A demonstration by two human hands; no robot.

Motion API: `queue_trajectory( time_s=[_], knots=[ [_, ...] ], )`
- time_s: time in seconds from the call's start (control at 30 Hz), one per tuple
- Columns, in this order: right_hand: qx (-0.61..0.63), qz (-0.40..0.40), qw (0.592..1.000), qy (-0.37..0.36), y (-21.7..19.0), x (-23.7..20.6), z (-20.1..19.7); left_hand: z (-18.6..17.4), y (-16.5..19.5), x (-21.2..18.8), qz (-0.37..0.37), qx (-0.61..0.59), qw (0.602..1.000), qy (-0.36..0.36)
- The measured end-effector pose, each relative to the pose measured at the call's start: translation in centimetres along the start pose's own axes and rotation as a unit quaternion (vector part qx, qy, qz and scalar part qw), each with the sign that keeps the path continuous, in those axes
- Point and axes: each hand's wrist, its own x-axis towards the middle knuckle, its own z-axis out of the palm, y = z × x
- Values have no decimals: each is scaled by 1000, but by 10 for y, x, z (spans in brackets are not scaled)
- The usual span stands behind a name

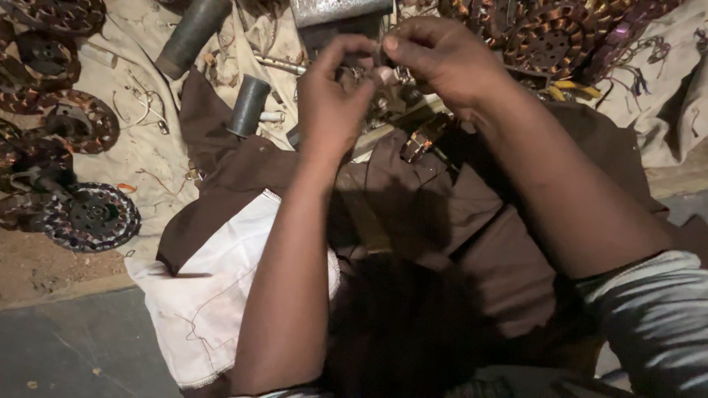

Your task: The person sits on the floor and dismantles copper motor stators, hammering the components and using a punch on a metal block, then pulls copper windings out of the stator housings with pliers. Many dismantled stators lie on a cloth around them.

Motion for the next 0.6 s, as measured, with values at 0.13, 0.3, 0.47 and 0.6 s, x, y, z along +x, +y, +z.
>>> queue_trajectory(
  time_s=[0.13, 0.3, 0.47, 0.6],
  knots=[
    [-33, -52, 998, -28, -3, -1, 0, -1, -7, 3, -7, -48, 998, 37],
    [-267, -196, 943, 19, -1, 1, -13, -15, -9, -1, 161, 213, 959, 95],
    [-543, -21, 839, -16, -3, 1, -29, -21, -12, 11, 24, 97, 986, 137],
    [-330, -60, 941, 56, -9, -1, -40, -25, -8, 15, -177, 87, 975, 105]
  ],
)
